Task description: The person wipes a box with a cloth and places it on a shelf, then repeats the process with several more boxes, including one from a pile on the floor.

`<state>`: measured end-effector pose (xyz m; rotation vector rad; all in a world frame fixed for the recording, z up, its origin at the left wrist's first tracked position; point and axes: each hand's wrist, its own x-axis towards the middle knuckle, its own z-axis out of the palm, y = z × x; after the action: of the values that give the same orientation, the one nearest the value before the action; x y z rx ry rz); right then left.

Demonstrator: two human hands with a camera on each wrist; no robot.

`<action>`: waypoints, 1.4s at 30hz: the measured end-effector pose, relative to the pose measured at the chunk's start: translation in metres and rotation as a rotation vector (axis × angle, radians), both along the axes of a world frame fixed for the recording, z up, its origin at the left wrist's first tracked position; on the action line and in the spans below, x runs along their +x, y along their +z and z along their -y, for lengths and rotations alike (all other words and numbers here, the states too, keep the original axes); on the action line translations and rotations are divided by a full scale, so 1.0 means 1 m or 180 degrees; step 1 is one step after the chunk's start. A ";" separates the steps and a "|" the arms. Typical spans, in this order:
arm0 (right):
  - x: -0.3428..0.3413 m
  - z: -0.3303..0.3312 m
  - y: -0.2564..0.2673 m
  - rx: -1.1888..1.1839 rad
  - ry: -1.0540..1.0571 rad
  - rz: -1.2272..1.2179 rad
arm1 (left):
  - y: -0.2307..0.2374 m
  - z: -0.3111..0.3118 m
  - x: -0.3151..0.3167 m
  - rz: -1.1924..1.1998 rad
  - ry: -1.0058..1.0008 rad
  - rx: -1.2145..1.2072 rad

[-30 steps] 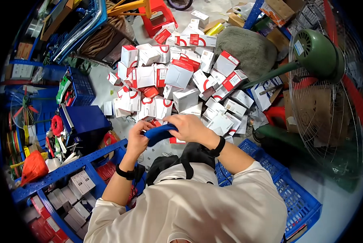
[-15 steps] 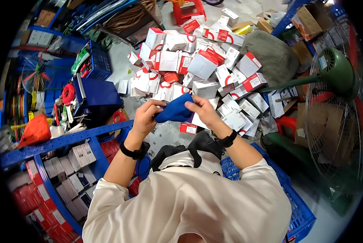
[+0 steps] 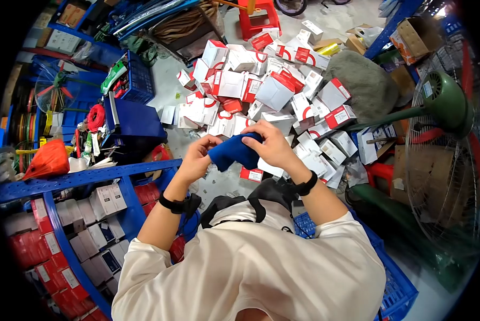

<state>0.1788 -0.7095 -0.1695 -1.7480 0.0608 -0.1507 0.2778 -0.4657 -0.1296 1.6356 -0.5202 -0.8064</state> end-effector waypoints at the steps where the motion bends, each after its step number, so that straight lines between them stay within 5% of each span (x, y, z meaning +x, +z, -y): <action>1: 0.000 -0.005 -0.002 -0.0072 -0.0276 0.0099 | -0.002 0.001 -0.002 -0.0882 0.0147 -0.0341; 2: -0.001 -0.008 -0.004 -0.0400 -0.0457 0.0360 | -0.005 0.002 -0.003 -0.1769 0.0278 -0.0674; 4: -0.001 -0.010 0.000 -0.0529 -0.0806 0.0896 | -0.009 -0.001 -0.003 -0.2089 0.0441 -0.0564; 7: -0.003 -0.006 0.010 0.0154 -0.0575 0.0319 | -0.017 0.005 -0.010 -0.2962 0.0228 -0.1440; 8: -0.004 -0.005 0.013 0.0564 -0.0299 -0.0259 | -0.021 0.012 -0.018 -0.2743 0.0354 -0.1359; 10: 0.000 -0.008 0.008 0.0591 -0.0308 0.0026 | -0.036 0.017 -0.025 -0.2535 0.0475 -0.1283; 12: 0.004 -0.002 0.003 0.0766 -0.0072 -0.0216 | -0.063 0.017 -0.026 -0.1394 0.0361 -0.0251; 14: 0.011 0.013 -0.006 0.0568 -0.0056 -0.0168 | -0.074 0.018 -0.021 -0.1559 0.0567 -0.0370; 15: 0.015 0.021 -0.014 0.0377 -0.0046 -0.0118 | -0.076 0.019 -0.022 -0.0986 0.0761 -0.0198; 18: 0.035 0.058 -0.105 0.0380 -0.0809 -0.0680 | -0.075 0.026 -0.022 -0.0215 0.1111 -0.0011; 20: 0.041 0.092 -0.215 -0.0234 -0.1664 -0.0655 | -0.071 0.027 -0.019 0.0308 0.1304 0.0220; 22: 0.036 0.126 -0.249 0.1789 -0.2191 -0.2209 | -0.076 0.019 -0.017 0.0316 0.1438 0.0554; 26: 0.014 0.171 -0.350 0.3143 -0.2789 -0.2503 | -0.095 -0.002 -0.022 0.0349 0.1651 0.1105; 30: 0.013 0.185 -0.398 0.3962 -0.3175 -0.2768 | -0.118 -0.024 -0.031 -0.0164 0.1797 0.1390; 42: 0.042 0.191 -0.491 0.4446 -0.3305 -0.2423 | -0.168 -0.053 -0.042 -0.0656 0.1530 0.1664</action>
<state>0.2205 -0.9005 -0.6601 -0.1577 1.2988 -0.1223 0.2359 -0.4125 -0.2978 2.0106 0.2545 -0.7669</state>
